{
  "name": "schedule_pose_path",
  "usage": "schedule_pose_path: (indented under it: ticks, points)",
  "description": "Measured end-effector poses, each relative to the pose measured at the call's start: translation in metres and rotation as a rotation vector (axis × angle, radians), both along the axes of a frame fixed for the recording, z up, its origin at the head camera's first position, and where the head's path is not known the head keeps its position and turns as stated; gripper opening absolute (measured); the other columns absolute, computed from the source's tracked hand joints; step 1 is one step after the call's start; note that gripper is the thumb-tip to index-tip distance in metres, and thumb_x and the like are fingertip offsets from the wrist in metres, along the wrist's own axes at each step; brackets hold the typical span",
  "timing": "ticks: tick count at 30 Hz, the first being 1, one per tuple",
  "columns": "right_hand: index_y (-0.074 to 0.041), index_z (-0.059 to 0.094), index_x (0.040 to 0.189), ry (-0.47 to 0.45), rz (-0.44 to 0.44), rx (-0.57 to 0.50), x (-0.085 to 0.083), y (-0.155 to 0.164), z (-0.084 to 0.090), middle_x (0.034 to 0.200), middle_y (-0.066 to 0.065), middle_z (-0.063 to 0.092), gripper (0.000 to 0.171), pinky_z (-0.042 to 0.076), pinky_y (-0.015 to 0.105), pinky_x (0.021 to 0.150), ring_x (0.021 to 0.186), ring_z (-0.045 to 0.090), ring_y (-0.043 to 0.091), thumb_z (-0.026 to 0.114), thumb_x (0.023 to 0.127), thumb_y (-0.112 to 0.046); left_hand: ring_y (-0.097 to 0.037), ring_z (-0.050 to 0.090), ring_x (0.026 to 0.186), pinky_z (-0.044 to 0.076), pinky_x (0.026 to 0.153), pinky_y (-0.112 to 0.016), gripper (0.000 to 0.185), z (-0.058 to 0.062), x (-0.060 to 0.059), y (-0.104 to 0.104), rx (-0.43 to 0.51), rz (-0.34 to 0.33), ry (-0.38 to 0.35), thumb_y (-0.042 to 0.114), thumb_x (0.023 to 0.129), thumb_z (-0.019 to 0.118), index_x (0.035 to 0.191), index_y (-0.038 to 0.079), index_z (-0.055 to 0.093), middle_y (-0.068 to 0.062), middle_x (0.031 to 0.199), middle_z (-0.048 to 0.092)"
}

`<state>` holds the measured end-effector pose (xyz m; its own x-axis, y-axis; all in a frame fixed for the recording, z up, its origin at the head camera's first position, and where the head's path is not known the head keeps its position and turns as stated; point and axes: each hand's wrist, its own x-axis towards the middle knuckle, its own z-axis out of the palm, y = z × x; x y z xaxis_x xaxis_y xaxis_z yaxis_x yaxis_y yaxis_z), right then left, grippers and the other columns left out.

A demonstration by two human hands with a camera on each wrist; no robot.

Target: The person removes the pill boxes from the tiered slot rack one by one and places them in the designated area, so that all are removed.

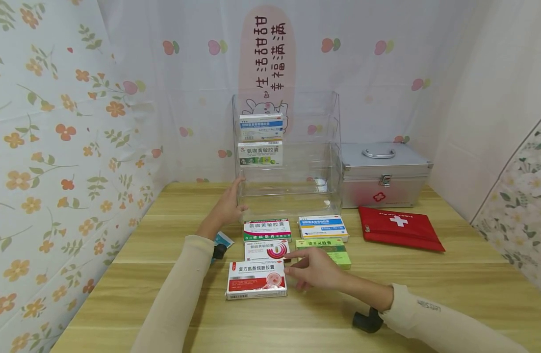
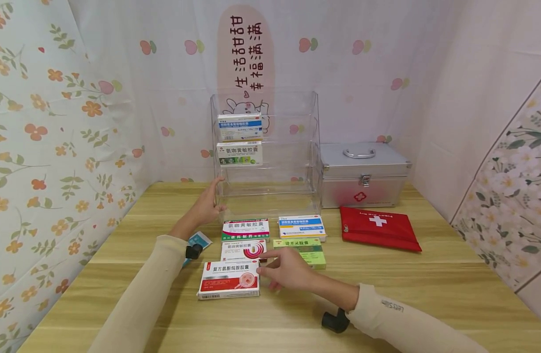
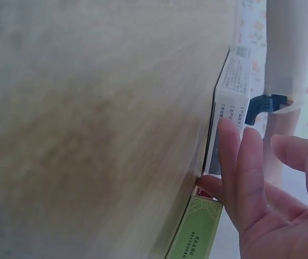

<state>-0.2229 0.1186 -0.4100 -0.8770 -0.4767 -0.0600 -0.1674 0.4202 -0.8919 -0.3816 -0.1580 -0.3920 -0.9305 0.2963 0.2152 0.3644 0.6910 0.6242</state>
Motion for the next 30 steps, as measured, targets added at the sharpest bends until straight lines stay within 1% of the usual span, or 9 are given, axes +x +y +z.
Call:
schedule_pose_path:
  ticks: [6,9,12,14,16,21,24,26,30]
  points:
    - [-0.001,0.067,0.121,0.001,0.003,0.000,0.000,0.006,-0.001,0.097,0.014,0.074,0.033,0.057,0.038,0.053,0.057,0.069,0.025,0.072,0.092,-0.015,-0.047,0.031,0.139,0.029,0.110,-0.060,0.086,0.002,0.001,0.000,-0.011,0.001,-0.009,0.004,0.092,0.068,0.156,0.021,0.013,-0.030,0.152,0.028]
    - [0.000,0.068,0.120,0.005,0.014,0.003,0.000,0.009,-0.001,0.094,0.014,0.074,0.031,0.057,0.038,0.052,0.056,0.068,0.025,0.071,0.092,-0.015,-0.047,0.032,0.139,0.029,0.110,-0.061,0.086,0.002,0.001,0.001,-0.009,-0.001,-0.011,0.003,0.092,0.068,0.156,0.020,0.012,-0.030,0.152,0.028]
    - [-0.001,0.069,0.119,0.011,0.020,0.018,-0.001,0.011,0.003,0.090,0.012,0.074,0.031,0.056,0.038,0.051,0.055,0.068,0.026,0.071,0.092,-0.016,-0.047,0.031,0.139,0.028,0.111,-0.060,0.086,0.001,0.001,0.001,-0.006,-0.001,-0.010,0.003,0.092,0.068,0.156,0.019,0.013,-0.030,0.152,0.028]
    - [-0.001,0.069,0.119,0.008,0.016,0.031,-0.002,0.012,0.009,0.089,0.012,0.074,0.033,0.056,0.037,0.052,0.056,0.068,0.025,0.072,0.092,-0.020,-0.047,0.031,0.139,0.028,0.111,-0.060,0.087,0.001,0.000,0.000,-0.007,-0.003,-0.008,0.003,0.092,0.068,0.156,0.019,0.013,-0.030,0.152,0.028]
    - [-0.001,0.070,0.118,0.033,0.015,0.052,-0.004,0.013,0.017,0.084,0.011,0.073,0.034,0.056,0.035,0.053,0.058,0.068,0.026,0.072,0.092,-0.023,-0.047,0.030,0.140,0.028,0.111,-0.060,0.087,0.001,0.000,0.000,-0.011,-0.005,-0.008,0.004,0.092,0.068,0.156,0.019,0.012,-0.030,0.153,0.027]
    - [0.003,0.069,0.117,0.117,0.023,0.059,-0.016,0.016,0.034,0.083,0.016,0.073,0.034,0.057,0.039,0.057,0.066,0.071,0.030,0.070,0.094,-0.022,-0.048,0.032,0.138,0.029,0.110,-0.060,0.087,0.001,0.000,0.000,-0.011,-0.004,-0.015,0.004,0.092,0.068,0.156,0.019,0.011,-0.030,0.152,0.027]
    - [0.004,0.068,0.116,0.144,0.009,0.048,-0.025,0.016,0.043,0.087,0.019,0.073,0.033,0.058,0.040,0.059,0.070,0.072,0.031,0.069,0.094,-0.021,-0.049,0.034,0.137,0.030,0.110,-0.060,0.086,0.001,0.000,0.000,-0.010,-0.006,-0.014,0.004,0.093,0.067,0.156,0.020,0.011,-0.031,0.151,0.028]
    - [0.003,0.069,0.116,0.169,-0.006,0.051,-0.031,0.015,0.047,0.089,0.019,0.073,0.032,0.058,0.037,0.060,0.072,0.072,0.031,0.069,0.094,-0.021,-0.049,0.035,0.136,0.031,0.109,-0.060,0.086,0.001,0.000,0.000,-0.013,-0.005,-0.011,0.004,0.093,0.067,0.156,0.022,0.011,-0.031,0.151,0.028]
    - [-0.001,0.071,0.114,0.232,-0.030,0.052,-0.040,0.013,0.047,0.094,0.017,0.074,0.028,0.058,0.036,0.059,0.075,0.072,0.033,0.071,0.093,-0.019,-0.049,0.039,0.133,0.033,0.107,-0.061,0.087,0.000,-0.001,0.000,-0.020,-0.003,-0.006,0.005,0.093,0.067,0.155,0.024,0.010,-0.031,0.149,0.030]
